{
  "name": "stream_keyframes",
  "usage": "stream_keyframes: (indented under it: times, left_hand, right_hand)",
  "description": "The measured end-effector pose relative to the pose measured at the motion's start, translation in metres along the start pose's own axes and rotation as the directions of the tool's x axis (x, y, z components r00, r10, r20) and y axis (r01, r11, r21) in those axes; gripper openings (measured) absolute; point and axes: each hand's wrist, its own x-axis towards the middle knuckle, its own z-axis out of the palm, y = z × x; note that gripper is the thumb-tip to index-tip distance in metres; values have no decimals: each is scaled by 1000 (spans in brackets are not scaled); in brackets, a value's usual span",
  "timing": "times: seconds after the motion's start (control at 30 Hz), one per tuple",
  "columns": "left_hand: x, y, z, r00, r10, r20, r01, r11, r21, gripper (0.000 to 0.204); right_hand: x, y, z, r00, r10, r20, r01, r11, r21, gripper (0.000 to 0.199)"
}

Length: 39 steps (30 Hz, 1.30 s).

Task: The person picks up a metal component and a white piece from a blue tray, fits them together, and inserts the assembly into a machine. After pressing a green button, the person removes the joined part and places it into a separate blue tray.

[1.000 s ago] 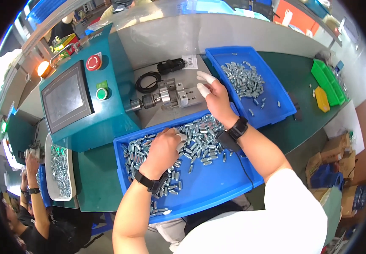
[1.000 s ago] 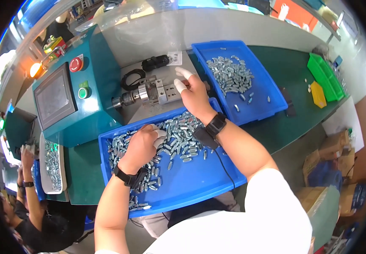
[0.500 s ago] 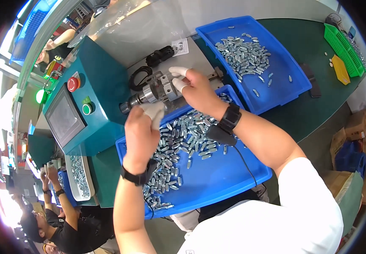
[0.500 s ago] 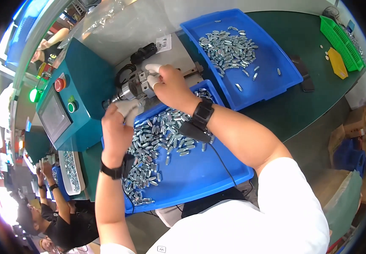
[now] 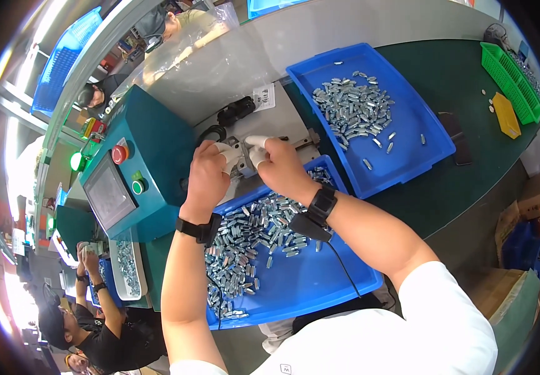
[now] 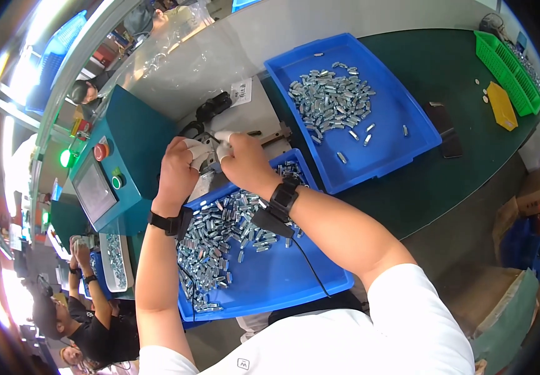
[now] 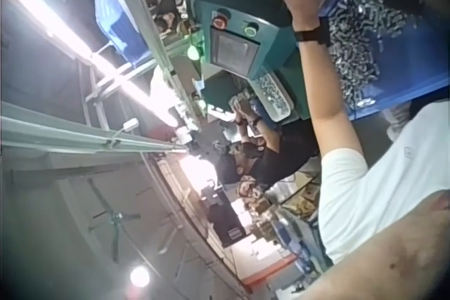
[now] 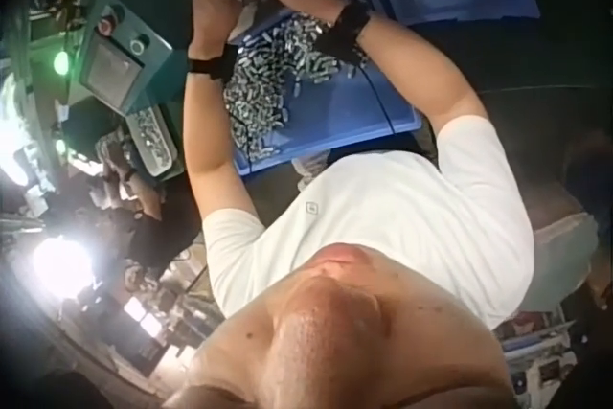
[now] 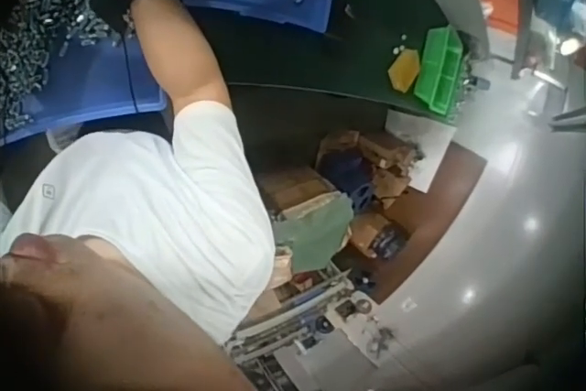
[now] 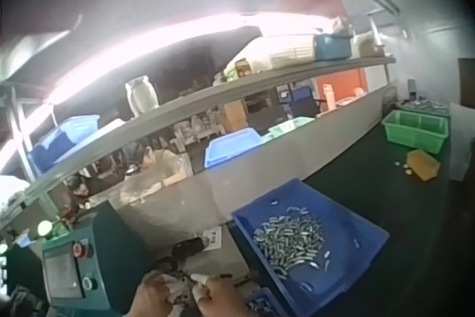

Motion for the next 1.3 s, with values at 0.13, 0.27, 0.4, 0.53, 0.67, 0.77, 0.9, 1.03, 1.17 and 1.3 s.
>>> stream_keyframes:
  times: [0.13, 0.27, 0.4, 0.53, 0.67, 0.77, 0.9, 1.03, 1.17, 1.3]
  left_hand:
    - [-7, 4, -14, 993, 113, 25, -115, 987, 112, 30]
    - [-32, 53, -31, 988, -90, -126, 77, 992, -104, 27]
    - [-78, 80, -28, 982, -173, 71, 187, 936, -300, 24]
    - [-100, 86, -20, 973, -192, 132, 229, 888, -399, 22]
    - [-101, 89, -18, 975, -189, 119, 223, 849, -478, 20]
    - [-106, 85, -17, 976, -176, 127, 216, 830, -514, 19]
    - [-110, 81, -15, 976, -150, 160, 215, 806, -552, 19]
    - [-111, 81, -14, 979, -127, 158, 194, 809, -555, 19]
    - [-110, 80, -13, 981, -94, 171, 173, 822, -543, 21]
    - [-111, 78, -13, 977, -96, 193, 186, 826, -532, 22]
  right_hand:
    - [0, -20, -2, 979, 107, 175, -84, 987, -137, 40]
    - [1, -2, -4, 967, 129, 222, -112, 990, -91, 41]
    - [3, 3, 6, 917, 68, 393, -141, 977, 160, 46]
    - [1, -14, 2, 821, 204, 533, -351, 917, 189, 49]
    - [2, -8, 4, 843, 229, 486, -363, 910, 201, 54]
    - [-1, -14, 2, 831, 244, 500, -376, 909, 180, 55]
    - [-1, -15, -2, 815, 248, 524, -383, 909, 164, 57]
    - [0, -19, 0, 805, 261, 533, -401, 901, 164, 57]
    - [2, -13, 1, 817, 267, 512, -392, 907, 152, 56]
    - [1, -13, 3, 818, 274, 507, -412, 893, 182, 53]
